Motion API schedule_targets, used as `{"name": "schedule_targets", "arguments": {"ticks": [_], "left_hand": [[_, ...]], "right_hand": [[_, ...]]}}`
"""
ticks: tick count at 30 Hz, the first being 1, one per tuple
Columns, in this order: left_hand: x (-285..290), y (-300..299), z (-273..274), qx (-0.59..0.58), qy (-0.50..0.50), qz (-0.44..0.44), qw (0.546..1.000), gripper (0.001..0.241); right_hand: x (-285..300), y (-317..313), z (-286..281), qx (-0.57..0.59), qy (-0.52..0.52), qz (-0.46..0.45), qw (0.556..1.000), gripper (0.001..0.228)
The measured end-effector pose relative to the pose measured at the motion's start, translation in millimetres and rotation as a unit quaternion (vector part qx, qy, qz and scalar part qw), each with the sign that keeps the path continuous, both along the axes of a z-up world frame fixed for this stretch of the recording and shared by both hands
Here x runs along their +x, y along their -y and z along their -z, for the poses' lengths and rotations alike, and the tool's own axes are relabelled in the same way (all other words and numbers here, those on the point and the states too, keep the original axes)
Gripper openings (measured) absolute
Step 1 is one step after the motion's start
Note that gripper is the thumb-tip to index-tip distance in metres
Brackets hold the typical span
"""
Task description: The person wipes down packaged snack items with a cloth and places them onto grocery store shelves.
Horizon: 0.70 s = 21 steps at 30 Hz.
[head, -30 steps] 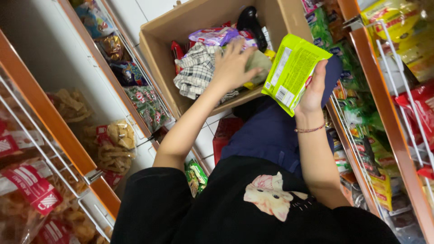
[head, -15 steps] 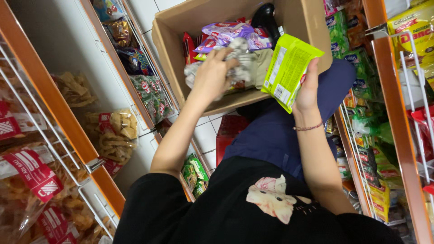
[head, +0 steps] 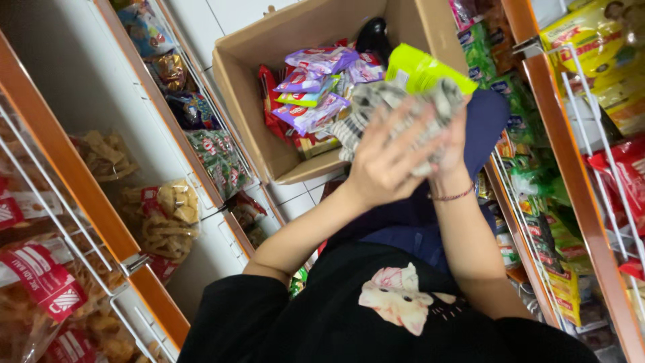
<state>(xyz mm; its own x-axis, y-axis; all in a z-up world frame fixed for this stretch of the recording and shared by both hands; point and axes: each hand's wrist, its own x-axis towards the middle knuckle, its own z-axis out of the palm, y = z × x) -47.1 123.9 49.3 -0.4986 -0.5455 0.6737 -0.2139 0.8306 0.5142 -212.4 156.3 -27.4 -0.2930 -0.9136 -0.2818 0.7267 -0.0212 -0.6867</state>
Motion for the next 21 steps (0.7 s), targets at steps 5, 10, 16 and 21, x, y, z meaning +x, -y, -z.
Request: {"name": "schedule_targets", "arguments": {"ticks": [5, 10, 16, 21], "left_hand": [[8, 17, 0, 0.066, 0.006, -0.031, 0.997, 0.053], [5, 3, -2, -0.008, 0.047, -0.042, 0.998, 0.051], [25, 1, 42, -0.108, 0.005, 0.019, 0.994, 0.04], [20, 20, 48, 0.399, -0.353, -0.063, 0.844, 0.044]], "right_hand": [[4, -11, 2, -0.108, -0.074, -0.097, 0.987, 0.07], [16, -3, -13, -0.108, -0.035, -0.045, 0.992, 0.069], [6, 6, -61, -0.187, 0.024, -0.037, 0.981, 0.098], [6, 11, -79, -0.238, 0.137, -0.015, 0.961, 0.104]]}}
